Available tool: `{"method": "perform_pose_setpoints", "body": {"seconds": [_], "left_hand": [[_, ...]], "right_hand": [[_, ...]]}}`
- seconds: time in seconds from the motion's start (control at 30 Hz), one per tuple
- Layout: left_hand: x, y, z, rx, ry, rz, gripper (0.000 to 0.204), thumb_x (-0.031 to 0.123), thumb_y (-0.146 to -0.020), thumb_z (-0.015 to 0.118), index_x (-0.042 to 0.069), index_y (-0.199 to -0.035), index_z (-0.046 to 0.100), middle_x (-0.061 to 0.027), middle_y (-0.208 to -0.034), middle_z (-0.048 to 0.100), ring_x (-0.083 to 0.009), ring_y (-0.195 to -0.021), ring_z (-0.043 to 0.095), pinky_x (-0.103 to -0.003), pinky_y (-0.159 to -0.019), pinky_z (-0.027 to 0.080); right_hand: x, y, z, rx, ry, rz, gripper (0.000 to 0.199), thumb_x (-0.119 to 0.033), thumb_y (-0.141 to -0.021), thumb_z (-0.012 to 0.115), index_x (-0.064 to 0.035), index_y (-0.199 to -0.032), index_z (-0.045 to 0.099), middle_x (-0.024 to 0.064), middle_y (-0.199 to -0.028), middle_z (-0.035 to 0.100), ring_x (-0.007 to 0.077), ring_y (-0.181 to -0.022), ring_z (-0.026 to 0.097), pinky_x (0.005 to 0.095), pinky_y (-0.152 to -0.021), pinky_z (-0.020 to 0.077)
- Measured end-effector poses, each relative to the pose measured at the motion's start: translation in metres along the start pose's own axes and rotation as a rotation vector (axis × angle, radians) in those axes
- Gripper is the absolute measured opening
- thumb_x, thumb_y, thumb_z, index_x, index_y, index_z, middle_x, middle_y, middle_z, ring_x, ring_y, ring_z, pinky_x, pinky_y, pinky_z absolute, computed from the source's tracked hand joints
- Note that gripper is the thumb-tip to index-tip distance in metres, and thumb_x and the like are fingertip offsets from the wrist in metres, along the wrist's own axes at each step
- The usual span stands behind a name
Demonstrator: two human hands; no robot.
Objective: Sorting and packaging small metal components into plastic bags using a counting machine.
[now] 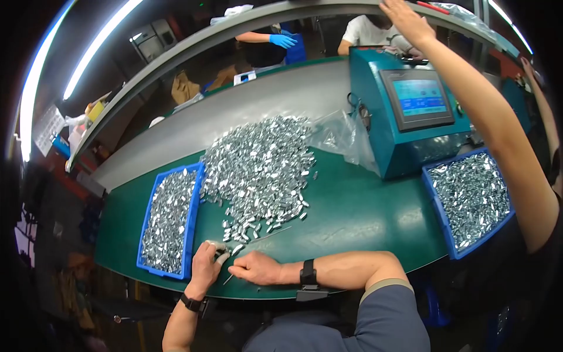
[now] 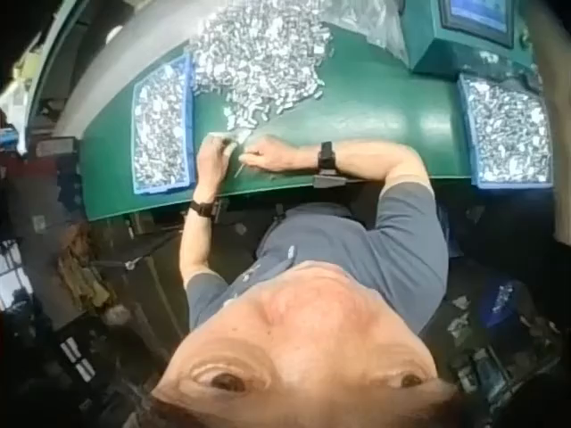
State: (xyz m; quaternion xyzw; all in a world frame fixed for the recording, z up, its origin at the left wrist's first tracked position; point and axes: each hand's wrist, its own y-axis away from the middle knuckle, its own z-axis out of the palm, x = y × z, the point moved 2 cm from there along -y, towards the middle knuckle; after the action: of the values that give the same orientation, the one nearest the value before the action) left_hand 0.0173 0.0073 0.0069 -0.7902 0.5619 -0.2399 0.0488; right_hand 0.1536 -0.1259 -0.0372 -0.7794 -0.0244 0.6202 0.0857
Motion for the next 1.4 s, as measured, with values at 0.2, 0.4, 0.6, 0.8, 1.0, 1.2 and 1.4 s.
{"method": "perform_pose_setpoints", "body": {"seconds": [0.2, 0.4, 0.6, 0.8, 1.0, 1.2, 1.4], "left_hand": [[0.001, -0.001, -0.001, -0.001, 0.088, -0.041, 0.019, 0.006, -0.078, 0.078, 0.004, -0.094, 0.067, -0.0125, -0.088, 0.062, -0.0334, -0.085, 0.062, -0.042, -0.073, 0.051], [-0.003, -0.001, -0.004, -0.065, 0.056, -0.078, 0.026, 0.003, -0.077, 0.077, 0.003, -0.102, 0.070, -0.0121, -0.087, 0.062, -0.0330, -0.084, 0.063, -0.041, -0.072, 0.051], [-0.005, -0.001, -0.004, -0.073, 0.072, -0.138, 0.022, 0.003, -0.074, 0.081, 0.003, -0.094, 0.071, -0.0117, -0.084, 0.062, -0.0309, -0.079, 0.063, -0.039, -0.069, 0.051], [-0.009, 0.008, -0.004, -0.042, -0.007, -0.136, 0.019, 0.007, -0.072, 0.084, 0.003, -0.085, 0.071, -0.0112, -0.082, 0.061, -0.0298, -0.075, 0.062, -0.039, -0.065, 0.050], [-0.011, 0.025, -0.008, 0.037, 0.233, -0.261, 0.018, 0.005, -0.078, 0.083, 0.002, -0.089, 0.069, -0.0070, -0.079, 0.065, -0.0188, -0.070, 0.063, -0.032, -0.065, 0.050], [-0.003, 0.060, -0.008, 0.133, 0.635, -0.537, 0.015, 0.000, -0.083, 0.079, 0.000, -0.092, 0.067, -0.0037, -0.085, 0.069, -0.0095, -0.074, 0.063, -0.024, -0.071, 0.051], [0.003, 0.069, -0.011, 0.211, 0.691, -0.519, 0.017, 0.000, -0.082, 0.079, -0.001, -0.096, 0.068, -0.0041, -0.087, 0.071, -0.0103, -0.076, 0.065, -0.025, -0.072, 0.052]], "right_hand": [[0.000, 0.002, 0.002, 0.003, -0.078, 0.006, 0.036, -0.031, -0.097, 0.061, -0.0032, -0.075, 0.065, 0.0093, -0.063, 0.064, 0.0215, -0.055, 0.060, 0.0363, -0.057, 0.0477], [0.001, -0.002, 0.006, 0.052, -0.052, -0.117, 0.040, -0.031, -0.098, 0.060, -0.0027, -0.070, 0.063, 0.0084, -0.059, 0.062, 0.0204, -0.053, 0.059, 0.0368, -0.055, 0.0467], [0.001, 0.001, 0.003, 0.014, -0.050, -0.058, 0.040, -0.031, -0.099, 0.060, -0.0026, -0.071, 0.063, 0.0074, -0.060, 0.062, 0.0195, -0.054, 0.059, 0.0366, -0.056, 0.0460], [0.001, 0.001, 0.003, 0.034, -0.078, -0.075, 0.041, -0.032, -0.100, 0.059, -0.0029, -0.071, 0.063, 0.0059, -0.058, 0.061, 0.0179, -0.053, 0.058, 0.0351, -0.056, 0.0460], [0.008, -0.004, 0.004, 0.146, -0.144, -0.009, 0.033, -0.030, -0.102, 0.057, -0.0024, -0.085, 0.063, 0.0031, -0.067, 0.063, 0.0125, -0.063, 0.058, 0.0317, -0.062, 0.0472], [0.014, -0.006, 0.002, 0.293, -0.252, 0.026, 0.026, -0.025, -0.100, 0.061, 0.0001, -0.096, 0.065, 0.0059, -0.075, 0.066, 0.0123, -0.068, 0.061, 0.0307, -0.065, 0.0485], [0.010, -0.005, 0.002, 0.187, -0.103, 0.050, 0.026, -0.027, -0.102, 0.060, -0.0016, -0.099, 0.065, 0.0024, -0.078, 0.066, 0.0090, -0.069, 0.057, 0.0287, -0.066, 0.0482]]}}
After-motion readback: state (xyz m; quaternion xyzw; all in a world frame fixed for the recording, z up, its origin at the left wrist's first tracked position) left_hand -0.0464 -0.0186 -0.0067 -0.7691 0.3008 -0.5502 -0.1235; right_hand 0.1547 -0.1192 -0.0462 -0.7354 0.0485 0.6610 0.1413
